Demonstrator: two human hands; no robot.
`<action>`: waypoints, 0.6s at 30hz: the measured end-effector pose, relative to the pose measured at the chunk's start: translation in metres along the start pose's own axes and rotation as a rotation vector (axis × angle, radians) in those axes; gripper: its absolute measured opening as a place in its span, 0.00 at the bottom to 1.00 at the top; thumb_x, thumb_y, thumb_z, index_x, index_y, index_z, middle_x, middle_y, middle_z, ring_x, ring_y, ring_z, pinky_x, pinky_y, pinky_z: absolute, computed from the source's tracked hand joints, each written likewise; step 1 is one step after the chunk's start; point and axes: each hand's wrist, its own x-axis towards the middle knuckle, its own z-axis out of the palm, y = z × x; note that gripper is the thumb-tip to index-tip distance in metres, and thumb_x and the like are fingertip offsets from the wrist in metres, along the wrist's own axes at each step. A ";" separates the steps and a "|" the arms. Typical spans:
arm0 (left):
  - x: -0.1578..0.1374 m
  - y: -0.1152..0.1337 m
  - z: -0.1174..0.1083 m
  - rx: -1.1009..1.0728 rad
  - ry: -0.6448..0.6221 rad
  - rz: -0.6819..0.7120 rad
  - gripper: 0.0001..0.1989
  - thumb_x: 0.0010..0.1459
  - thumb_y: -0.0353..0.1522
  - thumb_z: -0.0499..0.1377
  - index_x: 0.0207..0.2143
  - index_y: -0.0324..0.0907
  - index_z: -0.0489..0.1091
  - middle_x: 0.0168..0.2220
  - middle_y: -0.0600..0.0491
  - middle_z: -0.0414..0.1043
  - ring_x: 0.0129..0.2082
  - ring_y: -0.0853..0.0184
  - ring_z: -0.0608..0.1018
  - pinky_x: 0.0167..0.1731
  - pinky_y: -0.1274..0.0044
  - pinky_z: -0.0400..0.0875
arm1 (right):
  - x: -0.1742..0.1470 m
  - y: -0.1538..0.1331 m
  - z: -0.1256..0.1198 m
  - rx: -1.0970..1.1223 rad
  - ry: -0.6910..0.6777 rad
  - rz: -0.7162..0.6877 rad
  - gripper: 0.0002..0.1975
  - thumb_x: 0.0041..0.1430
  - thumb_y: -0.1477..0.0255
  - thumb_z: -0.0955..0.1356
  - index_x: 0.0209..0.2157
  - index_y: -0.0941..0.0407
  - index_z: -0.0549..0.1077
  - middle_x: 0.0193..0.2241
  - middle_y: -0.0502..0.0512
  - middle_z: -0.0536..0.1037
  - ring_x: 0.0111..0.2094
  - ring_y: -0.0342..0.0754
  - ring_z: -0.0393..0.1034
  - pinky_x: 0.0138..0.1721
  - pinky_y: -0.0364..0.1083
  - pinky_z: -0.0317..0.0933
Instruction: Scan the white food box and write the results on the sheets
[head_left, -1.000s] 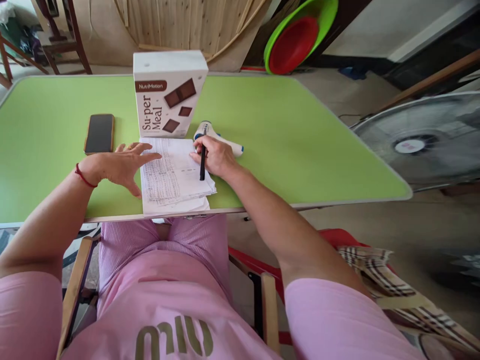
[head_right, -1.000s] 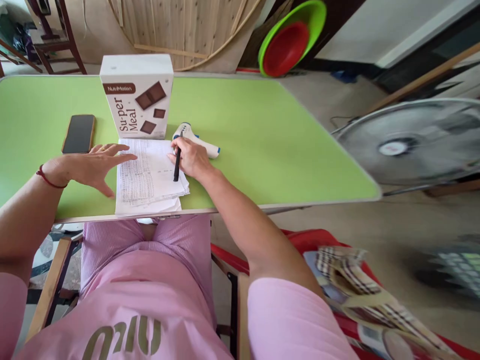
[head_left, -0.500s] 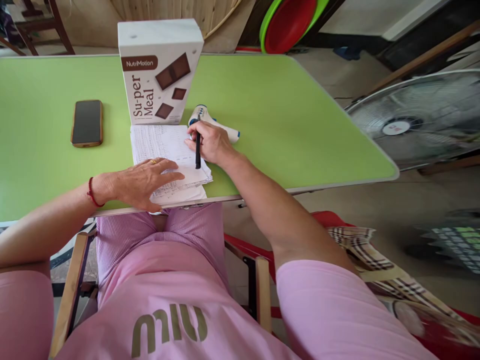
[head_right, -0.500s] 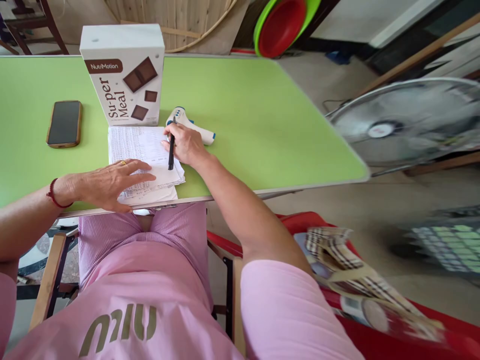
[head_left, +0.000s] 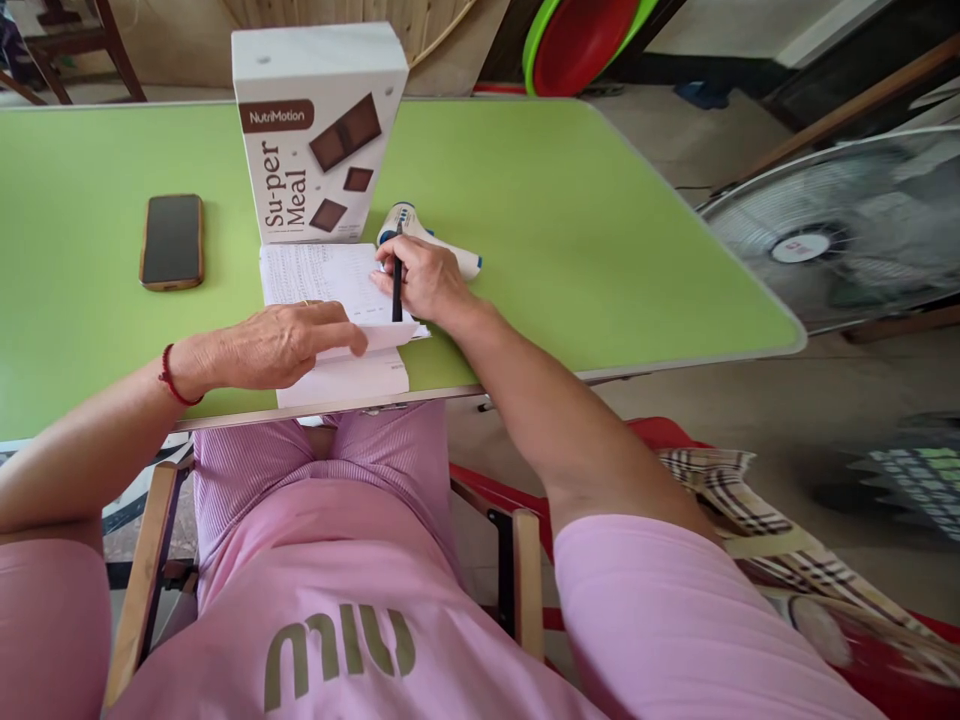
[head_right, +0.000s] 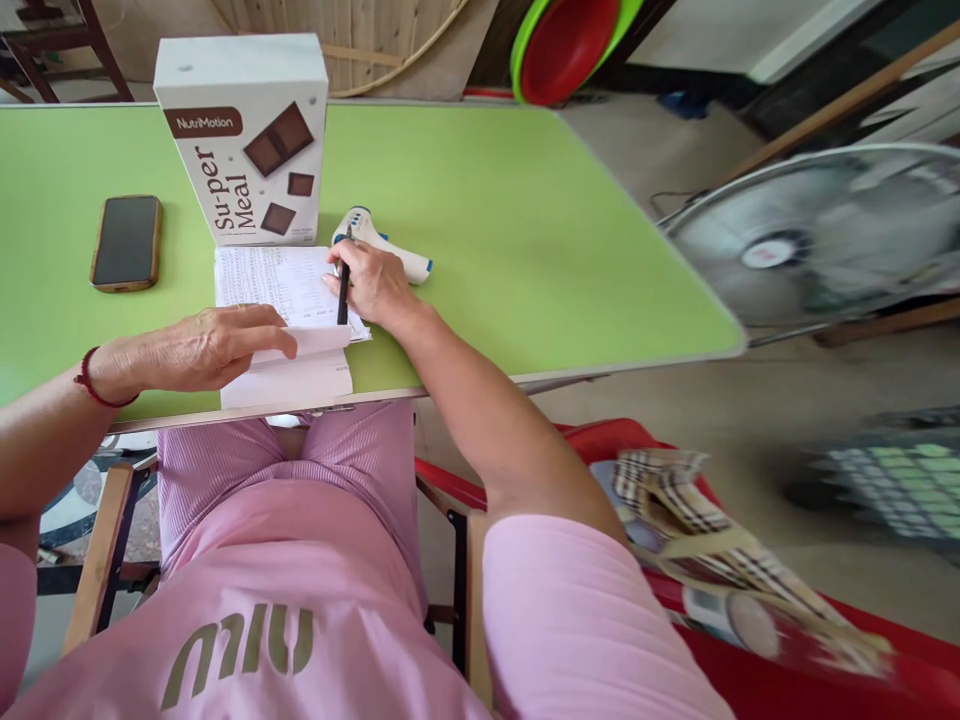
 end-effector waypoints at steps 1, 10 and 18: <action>0.001 -0.001 0.002 0.050 -0.028 -0.022 0.27 0.59 0.17 0.47 0.57 0.41 0.71 0.50 0.43 0.74 0.41 0.58 0.79 0.38 0.71 0.71 | 0.000 -0.001 -0.001 0.019 -0.002 0.010 0.11 0.60 0.63 0.74 0.43 0.51 0.78 0.36 0.53 0.81 0.34 0.50 0.74 0.38 0.50 0.71; 0.008 0.006 0.007 0.312 -0.116 -0.147 0.26 0.63 0.44 0.71 0.55 0.37 0.72 0.53 0.37 0.72 0.44 0.47 0.78 0.47 0.62 0.72 | 0.003 -0.009 0.000 0.201 -0.004 0.101 0.19 0.65 0.51 0.70 0.44 0.52 0.75 0.37 0.53 0.80 0.33 0.47 0.74 0.37 0.48 0.70; 0.009 0.007 0.007 0.301 -0.173 -0.208 0.26 0.65 0.44 0.71 0.58 0.43 0.69 0.53 0.42 0.72 0.44 0.51 0.80 0.35 0.71 0.69 | 0.003 -0.006 0.003 0.194 0.023 0.047 0.18 0.60 0.52 0.73 0.38 0.52 0.75 0.35 0.52 0.81 0.33 0.47 0.75 0.36 0.47 0.70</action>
